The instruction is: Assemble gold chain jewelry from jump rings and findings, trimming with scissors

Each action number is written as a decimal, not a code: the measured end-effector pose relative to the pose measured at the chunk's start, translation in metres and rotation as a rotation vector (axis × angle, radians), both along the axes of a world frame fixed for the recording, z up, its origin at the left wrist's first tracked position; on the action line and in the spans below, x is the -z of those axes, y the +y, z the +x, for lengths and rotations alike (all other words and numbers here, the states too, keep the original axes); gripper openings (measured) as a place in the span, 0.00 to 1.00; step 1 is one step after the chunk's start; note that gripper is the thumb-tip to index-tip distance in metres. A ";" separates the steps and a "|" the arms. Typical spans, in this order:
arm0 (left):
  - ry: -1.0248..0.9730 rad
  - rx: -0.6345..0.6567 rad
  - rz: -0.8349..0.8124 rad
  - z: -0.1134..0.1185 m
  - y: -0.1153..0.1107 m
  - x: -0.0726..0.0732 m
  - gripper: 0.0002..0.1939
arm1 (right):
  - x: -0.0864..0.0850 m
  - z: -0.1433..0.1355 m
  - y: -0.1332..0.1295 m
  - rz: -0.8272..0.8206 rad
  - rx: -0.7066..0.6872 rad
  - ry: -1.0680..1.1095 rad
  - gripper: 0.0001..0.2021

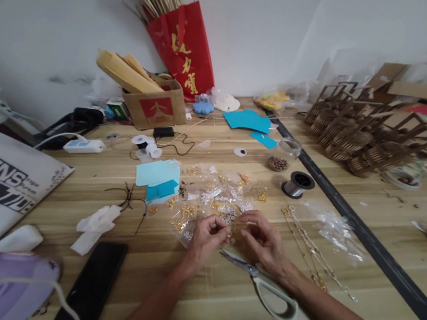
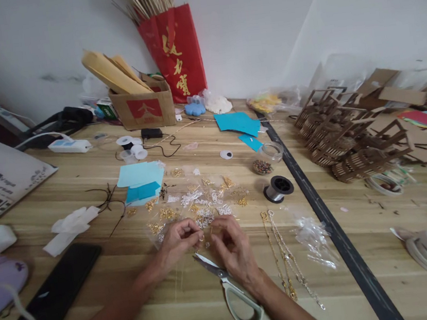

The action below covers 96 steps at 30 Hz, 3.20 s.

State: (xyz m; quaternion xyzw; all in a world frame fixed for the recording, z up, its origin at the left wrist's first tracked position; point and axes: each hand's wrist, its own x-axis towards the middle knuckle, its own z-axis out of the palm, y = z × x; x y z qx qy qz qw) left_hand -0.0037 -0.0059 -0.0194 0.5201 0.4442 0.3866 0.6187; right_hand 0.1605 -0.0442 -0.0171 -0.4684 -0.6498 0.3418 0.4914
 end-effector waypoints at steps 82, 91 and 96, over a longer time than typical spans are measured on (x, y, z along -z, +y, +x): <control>0.407 0.076 0.387 0.003 -0.011 -0.001 0.04 | -0.004 -0.001 -0.007 0.254 -0.068 -0.545 0.10; 0.515 0.147 0.421 0.002 -0.011 -0.006 0.05 | -0.001 0.003 0.000 0.175 -0.201 -0.348 0.09; 0.561 0.160 0.482 0.001 -0.013 -0.005 0.06 | -0.002 0.001 0.001 0.065 -0.150 -0.186 0.07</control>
